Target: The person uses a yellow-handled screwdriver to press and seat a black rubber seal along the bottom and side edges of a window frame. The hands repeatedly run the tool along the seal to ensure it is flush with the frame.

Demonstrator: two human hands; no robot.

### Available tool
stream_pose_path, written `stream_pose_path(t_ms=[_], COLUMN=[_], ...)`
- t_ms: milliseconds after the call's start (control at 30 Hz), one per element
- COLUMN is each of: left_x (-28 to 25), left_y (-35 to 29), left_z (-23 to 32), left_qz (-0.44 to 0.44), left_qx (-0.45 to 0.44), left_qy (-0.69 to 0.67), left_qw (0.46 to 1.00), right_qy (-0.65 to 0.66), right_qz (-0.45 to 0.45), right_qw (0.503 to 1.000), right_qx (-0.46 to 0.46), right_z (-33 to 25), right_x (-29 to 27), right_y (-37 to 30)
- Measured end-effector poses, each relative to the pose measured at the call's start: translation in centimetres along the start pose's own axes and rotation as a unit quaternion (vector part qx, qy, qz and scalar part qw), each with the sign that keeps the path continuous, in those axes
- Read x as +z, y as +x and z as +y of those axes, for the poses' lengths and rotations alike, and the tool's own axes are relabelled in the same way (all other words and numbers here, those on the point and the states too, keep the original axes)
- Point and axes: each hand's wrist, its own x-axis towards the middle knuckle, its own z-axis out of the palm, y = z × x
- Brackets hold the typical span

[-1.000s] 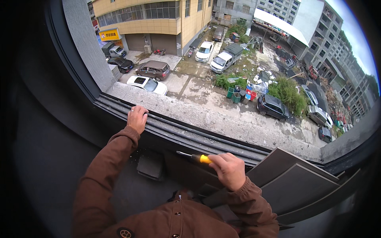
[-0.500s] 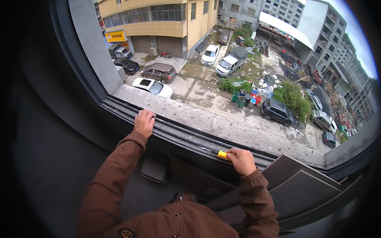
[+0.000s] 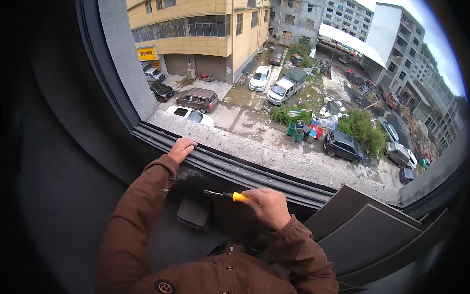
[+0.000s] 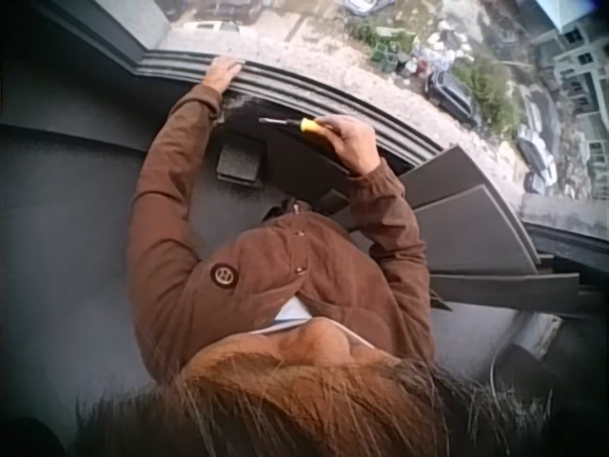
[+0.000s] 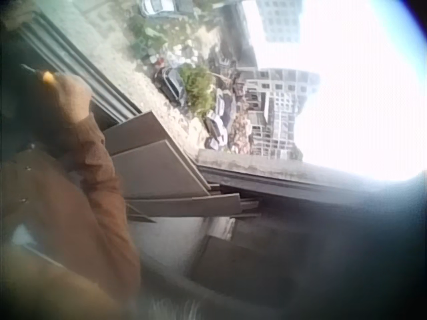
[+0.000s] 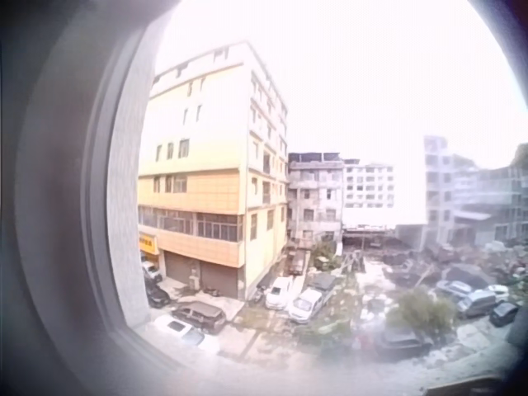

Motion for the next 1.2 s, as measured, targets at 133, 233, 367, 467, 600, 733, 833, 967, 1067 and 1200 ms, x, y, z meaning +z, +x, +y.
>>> stream_pose_path(t_ms=[133,233,367,467,600,733,833,967,1067,1200], left_x=[0.1,-0.1,-0.5,-0.5,-2.3,-0.5,4.4,9.2,10.9,12.5], left_y=[-0.3,-0.4,-0.7,-0.5,-1.7,-14.7,-31.6,-46.6,-50.7,-53.5], left_z=[-0.3,0.5,1.2,3.8,8.8,4.9,1.9,3.8,5.9,7.5], left_qz=[-0.01,-0.02,-0.004,0.016,0.188,0.29,0.076,-0.227,-0.337,-0.397], left_qx=[0.007,0.001,-0.003,-0.028,0.022,-0.106,-0.324,-0.528,-0.585,-0.61], left_qy=[0.021,0.034,0.072,0.148,0.259,0.374,0.353,0.246,0.185,0.136], left_qw=[1.0,0.999,0.997,0.988,0.947,0.874,0.875,0.781,0.714,0.672], right_qy=[-0.095,-0.161,-0.053,0.08,0.07,-0.095,0.022,-0.011,-0.086,-0.064], right_qz=[0.054,0.001,-0.038,-0.077,-0.065,-0.016,0.065,0.081,0.061,-0.005], right_qw=[0.983,0.954,0.955,0.942,0.954,0.98,0.997,0.996,0.987,0.981], right_qx=[0.144,0.254,0.29,0.316,0.285,0.173,0.028,0.024,0.117,0.181], right_z=[3.7,7.3,10.9,14.1,14.2,7.4,3.4,3.1,7.5,8.9], right_x=[-4.9,-7.6,-6.7,-4.2,0.1,4.4,5.7,0.7,-2.2,-2.0], right_y=[-2.7,-4.6,-3.9,-2.6,0.0,3.2,2.4,0.0,-1.5,-0.9])
